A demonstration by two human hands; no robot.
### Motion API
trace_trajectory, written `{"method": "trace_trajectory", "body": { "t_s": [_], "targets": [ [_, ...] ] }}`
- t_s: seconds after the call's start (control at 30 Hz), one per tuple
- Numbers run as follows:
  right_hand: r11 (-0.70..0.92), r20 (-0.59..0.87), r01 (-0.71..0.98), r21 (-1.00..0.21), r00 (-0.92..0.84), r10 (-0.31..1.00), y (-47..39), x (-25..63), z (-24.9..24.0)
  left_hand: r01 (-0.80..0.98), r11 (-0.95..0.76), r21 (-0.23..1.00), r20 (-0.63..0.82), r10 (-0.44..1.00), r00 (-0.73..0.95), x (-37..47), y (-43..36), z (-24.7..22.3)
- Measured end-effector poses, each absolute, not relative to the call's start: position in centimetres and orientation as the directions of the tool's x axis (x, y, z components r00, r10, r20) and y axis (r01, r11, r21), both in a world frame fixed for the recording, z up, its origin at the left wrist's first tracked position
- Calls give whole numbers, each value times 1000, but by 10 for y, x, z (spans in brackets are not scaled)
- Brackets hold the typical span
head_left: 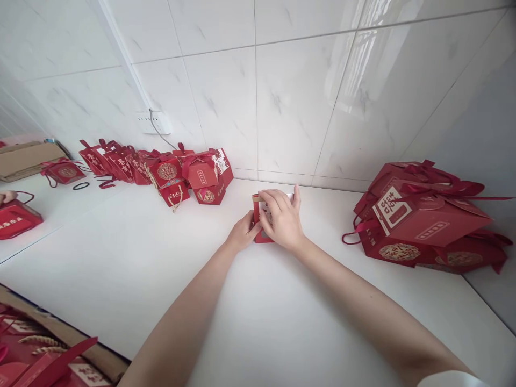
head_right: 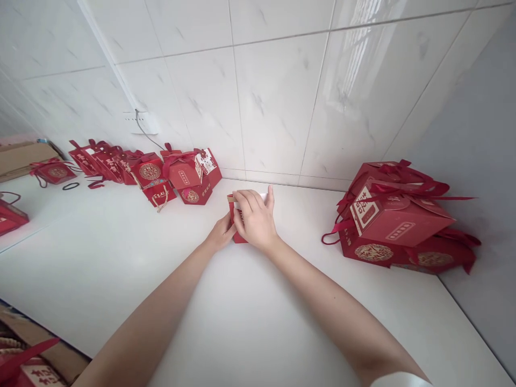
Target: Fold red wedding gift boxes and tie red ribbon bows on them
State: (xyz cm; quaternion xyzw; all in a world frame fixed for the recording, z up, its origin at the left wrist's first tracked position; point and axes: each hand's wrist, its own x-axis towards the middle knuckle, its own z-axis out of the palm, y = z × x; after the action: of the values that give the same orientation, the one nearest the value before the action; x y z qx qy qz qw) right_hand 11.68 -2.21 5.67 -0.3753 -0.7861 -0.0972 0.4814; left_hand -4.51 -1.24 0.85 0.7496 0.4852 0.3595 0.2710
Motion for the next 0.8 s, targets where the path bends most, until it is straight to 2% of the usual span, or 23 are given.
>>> {"method": "trace_trajectory", "body": {
  "t_s": [0.27, 0.43, 0.53, 0.6, 0.63, 0.7, 0.77, 0.8],
  "targets": [
    [675, 861, 723, -147, -243, 448, -16, 118, 55, 453, -357, 817, 257, 928, 269, -43, -12, 9],
    [641, 839, 739, -209, -202, 506, -15, 117, 45, 437, -305, 846, 213, 945, 246, -43, -14, 8],
    [606, 796, 704, -371, -95, 598, -9, 124, 31, 375, -235, 897, 187, 969, 161, -45, -11, 4],
    [558, 696, 591, -582, 7, 718, -3, 130, 19, 293, -164, 942, 151, 986, 67, -47, -8, 2],
    [514, 600, 494, -701, 19, 800, 1, 133, 12, 254, -134, 958, 132, 991, 26, -48, -7, 2],
    [363, 356, 277, -890, -78, 931, 8, 137, 2, 209, -105, 972, 112, 993, -23, -50, -5, 2],
    [214, 183, 137, -967, -207, 961, 13, 139, -5, 198, -109, 974, 117, 993, -32, -51, -5, 4],
    [173, 145, 104, -979, -236, 961, 14, 139, -7, 196, -108, 975, 117, 993, -32, -51, -5, 4]
  ]
}}
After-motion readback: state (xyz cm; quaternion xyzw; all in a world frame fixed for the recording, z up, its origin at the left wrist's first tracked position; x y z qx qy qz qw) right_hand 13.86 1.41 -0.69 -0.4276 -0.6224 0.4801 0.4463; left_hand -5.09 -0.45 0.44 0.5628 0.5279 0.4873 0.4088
